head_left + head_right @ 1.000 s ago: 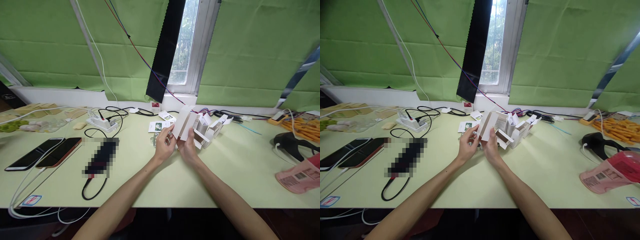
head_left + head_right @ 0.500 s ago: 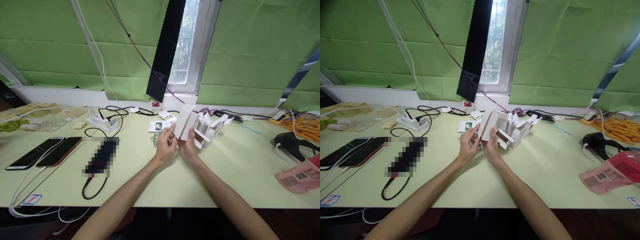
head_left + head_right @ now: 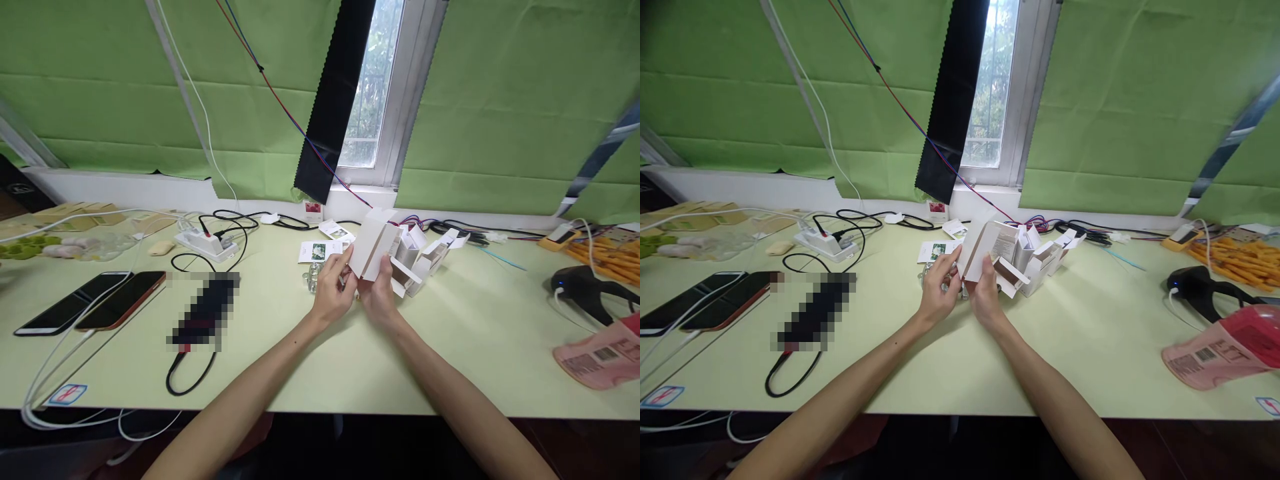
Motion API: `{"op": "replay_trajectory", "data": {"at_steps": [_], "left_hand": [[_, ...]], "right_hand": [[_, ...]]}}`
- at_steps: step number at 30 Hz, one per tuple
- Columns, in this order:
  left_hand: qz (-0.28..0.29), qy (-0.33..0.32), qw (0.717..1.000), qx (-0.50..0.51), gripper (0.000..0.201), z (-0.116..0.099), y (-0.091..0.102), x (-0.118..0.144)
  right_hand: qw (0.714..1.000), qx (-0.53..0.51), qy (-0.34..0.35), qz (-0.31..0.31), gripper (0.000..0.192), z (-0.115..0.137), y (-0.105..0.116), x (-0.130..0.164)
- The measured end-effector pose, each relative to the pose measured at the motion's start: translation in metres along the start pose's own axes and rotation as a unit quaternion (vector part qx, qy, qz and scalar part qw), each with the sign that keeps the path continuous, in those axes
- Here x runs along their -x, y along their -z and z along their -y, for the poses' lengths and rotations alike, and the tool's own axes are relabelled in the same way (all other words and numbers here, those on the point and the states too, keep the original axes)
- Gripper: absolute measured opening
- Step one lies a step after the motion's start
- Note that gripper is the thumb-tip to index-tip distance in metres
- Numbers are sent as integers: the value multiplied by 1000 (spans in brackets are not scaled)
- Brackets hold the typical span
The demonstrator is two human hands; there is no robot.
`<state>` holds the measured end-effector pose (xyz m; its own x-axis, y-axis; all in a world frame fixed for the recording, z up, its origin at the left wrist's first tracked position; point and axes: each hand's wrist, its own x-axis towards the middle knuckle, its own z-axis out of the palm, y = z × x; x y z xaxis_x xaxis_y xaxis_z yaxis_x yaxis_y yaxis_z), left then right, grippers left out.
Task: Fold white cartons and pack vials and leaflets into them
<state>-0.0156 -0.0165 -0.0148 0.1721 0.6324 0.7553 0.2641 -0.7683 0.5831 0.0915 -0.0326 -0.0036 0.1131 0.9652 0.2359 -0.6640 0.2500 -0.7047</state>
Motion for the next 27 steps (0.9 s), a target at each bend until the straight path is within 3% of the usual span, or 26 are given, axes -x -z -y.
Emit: {"op": "replay_trajectory", "data": {"at_steps": [27], "left_hand": [[24, 21, 999, 21, 50, 2, 2, 2]], "right_hand": [[1000, 4, 11, -24, 59, -3, 2, -2]]}}
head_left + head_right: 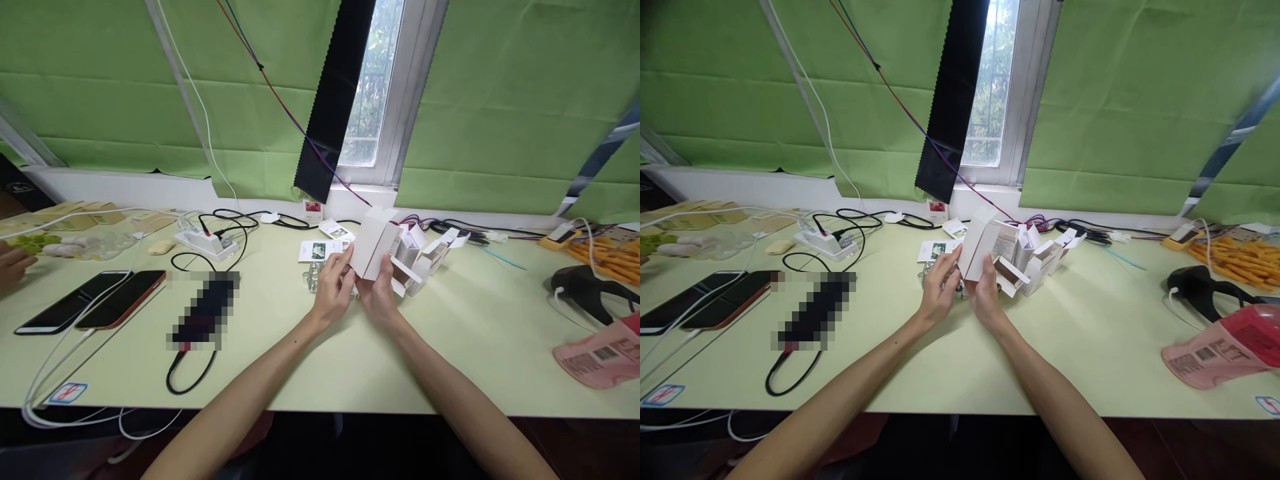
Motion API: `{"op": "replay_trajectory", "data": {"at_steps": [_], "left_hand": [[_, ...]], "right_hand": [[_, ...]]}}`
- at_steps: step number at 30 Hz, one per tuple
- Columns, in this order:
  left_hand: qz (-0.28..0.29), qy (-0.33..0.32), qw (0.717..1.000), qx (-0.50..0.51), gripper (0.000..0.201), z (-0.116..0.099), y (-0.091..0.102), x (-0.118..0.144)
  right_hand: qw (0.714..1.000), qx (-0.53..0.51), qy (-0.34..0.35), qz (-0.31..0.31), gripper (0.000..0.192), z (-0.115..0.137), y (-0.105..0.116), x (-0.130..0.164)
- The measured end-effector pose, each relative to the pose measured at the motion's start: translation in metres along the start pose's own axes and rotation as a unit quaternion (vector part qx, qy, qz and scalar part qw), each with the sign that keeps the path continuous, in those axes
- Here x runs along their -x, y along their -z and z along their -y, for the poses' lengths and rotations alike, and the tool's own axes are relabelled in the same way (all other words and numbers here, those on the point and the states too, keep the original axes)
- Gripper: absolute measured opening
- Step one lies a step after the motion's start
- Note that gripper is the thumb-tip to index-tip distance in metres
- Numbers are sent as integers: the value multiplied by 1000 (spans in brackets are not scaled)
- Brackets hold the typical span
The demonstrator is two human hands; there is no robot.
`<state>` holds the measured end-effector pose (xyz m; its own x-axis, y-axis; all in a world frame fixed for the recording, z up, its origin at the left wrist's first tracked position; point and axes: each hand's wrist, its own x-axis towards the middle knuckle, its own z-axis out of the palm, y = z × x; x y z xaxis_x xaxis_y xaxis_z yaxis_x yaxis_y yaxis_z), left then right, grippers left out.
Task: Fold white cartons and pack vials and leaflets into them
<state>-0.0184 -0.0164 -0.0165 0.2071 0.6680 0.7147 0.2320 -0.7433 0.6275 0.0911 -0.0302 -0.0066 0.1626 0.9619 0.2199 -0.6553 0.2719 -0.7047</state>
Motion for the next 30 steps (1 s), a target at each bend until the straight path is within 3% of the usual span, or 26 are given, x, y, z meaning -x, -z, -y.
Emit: {"op": "replay_trajectory", "data": {"at_steps": [30], "left_hand": [[-16, -3, 1000, -3, 51, -1, -2, 0]], "right_hand": [[1000, 3, -13, 12, 56, 7, -6, 4]]}}
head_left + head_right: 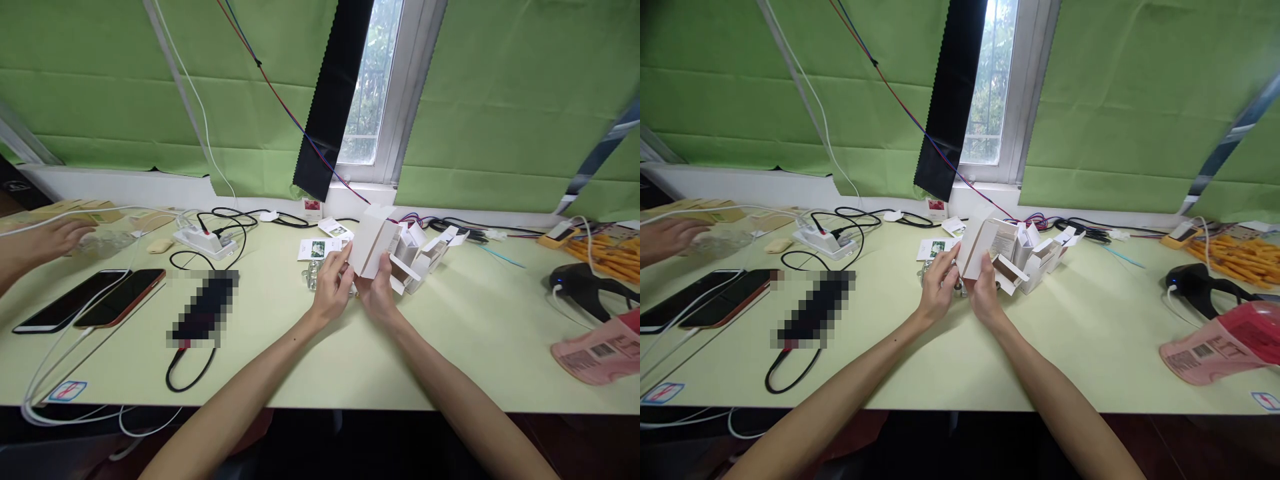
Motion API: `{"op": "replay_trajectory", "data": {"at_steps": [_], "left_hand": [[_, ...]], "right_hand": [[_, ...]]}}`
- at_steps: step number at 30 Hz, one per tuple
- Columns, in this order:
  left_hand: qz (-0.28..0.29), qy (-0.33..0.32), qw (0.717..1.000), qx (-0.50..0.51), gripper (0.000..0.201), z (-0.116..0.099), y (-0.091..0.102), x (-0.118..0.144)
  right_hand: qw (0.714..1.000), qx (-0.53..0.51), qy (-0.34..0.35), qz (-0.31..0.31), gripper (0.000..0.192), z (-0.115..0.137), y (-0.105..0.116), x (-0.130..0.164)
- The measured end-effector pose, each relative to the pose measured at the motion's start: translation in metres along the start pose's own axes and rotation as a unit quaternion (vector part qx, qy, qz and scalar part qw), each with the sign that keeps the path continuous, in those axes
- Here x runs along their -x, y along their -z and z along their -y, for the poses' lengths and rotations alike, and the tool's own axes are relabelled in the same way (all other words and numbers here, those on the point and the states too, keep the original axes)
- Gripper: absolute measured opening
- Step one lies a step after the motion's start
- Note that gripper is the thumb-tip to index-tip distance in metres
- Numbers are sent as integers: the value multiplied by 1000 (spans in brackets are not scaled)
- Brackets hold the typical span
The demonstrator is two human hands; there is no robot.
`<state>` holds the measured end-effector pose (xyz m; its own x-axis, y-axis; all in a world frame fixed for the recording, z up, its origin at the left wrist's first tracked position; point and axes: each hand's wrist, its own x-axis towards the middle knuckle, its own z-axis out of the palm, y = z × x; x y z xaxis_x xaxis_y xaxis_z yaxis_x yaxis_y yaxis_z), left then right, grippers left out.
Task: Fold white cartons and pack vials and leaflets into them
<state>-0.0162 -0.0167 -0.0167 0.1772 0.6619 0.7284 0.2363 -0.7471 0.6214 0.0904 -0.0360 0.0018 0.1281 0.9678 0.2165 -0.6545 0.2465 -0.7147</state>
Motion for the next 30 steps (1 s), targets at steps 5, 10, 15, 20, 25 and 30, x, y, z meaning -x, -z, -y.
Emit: {"op": "replay_trajectory", "data": {"at_steps": [5, 10, 15, 20, 25, 30], "left_hand": [[0, 0, 1000, -8, 51, 0, 0, 0], [-1, 0, 1000, -4, 51, 0, 0, -1], [-2, 5, 1000, -3, 51, 0, 0, -1], [-3, 3, 1000, 7, 51, 1, -1, -1], [3, 19, 1000, 22, 52, 1, 0, 0], [14, 32, 999, 16, 52, -2, 0, 0]], "right_hand": [[1000, 4, -3, -1, 56, 0, 0, 1], [1000, 17, -7, -5, 56, 0, 0, 1], [1000, 28, -2, 4, 56, -1, 1, 1], [1000, 27, -5, 5, 56, 0, 0, 2], [1000, 22, -8, 5, 56, 0, 1, 2], [999, 30, -12, 4, 58, -1, 1, 1]]}}
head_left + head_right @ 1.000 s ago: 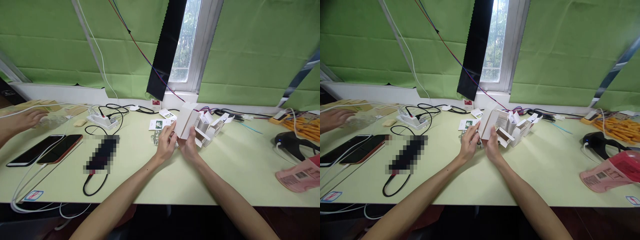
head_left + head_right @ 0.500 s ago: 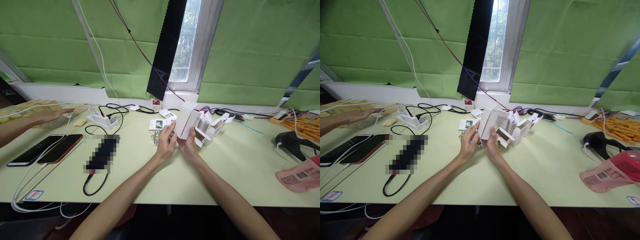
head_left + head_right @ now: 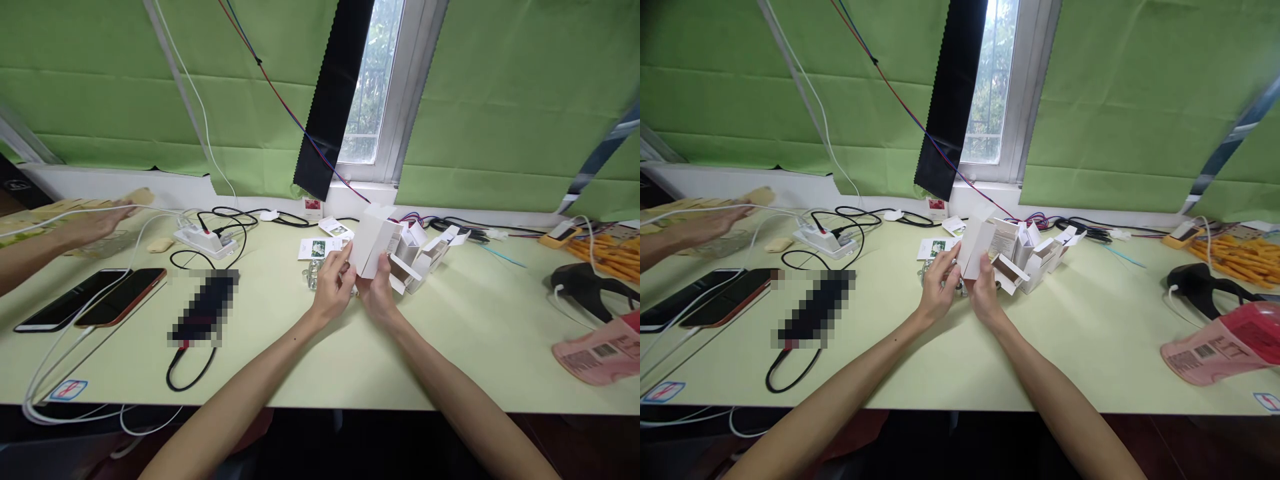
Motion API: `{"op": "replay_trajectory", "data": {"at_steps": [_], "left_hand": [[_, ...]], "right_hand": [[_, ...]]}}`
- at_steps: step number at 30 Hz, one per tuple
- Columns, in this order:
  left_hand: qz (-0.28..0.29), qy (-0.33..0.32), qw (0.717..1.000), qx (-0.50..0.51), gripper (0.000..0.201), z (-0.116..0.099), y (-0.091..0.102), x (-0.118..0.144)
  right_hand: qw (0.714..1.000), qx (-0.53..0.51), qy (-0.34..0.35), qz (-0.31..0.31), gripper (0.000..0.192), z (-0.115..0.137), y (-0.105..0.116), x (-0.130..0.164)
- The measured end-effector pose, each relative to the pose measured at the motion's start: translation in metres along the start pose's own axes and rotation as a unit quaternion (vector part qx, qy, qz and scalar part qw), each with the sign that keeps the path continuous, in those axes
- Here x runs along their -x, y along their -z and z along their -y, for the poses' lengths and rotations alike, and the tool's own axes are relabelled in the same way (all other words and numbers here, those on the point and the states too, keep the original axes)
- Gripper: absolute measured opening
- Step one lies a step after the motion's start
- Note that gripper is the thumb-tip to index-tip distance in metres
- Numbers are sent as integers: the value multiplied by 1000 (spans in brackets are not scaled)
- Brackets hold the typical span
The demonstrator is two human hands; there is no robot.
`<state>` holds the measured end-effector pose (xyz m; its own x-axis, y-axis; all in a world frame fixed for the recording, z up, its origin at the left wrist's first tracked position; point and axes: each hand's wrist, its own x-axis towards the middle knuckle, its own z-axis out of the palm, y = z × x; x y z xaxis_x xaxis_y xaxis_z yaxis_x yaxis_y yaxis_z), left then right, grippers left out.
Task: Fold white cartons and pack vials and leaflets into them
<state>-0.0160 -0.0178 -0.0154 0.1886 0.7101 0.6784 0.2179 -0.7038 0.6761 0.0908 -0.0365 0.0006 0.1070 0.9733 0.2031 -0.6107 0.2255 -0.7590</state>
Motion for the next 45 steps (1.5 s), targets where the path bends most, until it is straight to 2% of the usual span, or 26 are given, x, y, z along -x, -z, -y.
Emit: {"op": "replay_trajectory", "data": {"at_steps": [24, 45], "left_hand": [[-6, -11, 1000, -13, 51, 1, -1, 0], [-9, -21, 1000, -21, 49, 2, -2, 0]], "right_hand": [[1000, 2, 20, 17, 48, -4, 4, -1], [999, 23, 24, 29, 49, -4, 6, -1]]}}
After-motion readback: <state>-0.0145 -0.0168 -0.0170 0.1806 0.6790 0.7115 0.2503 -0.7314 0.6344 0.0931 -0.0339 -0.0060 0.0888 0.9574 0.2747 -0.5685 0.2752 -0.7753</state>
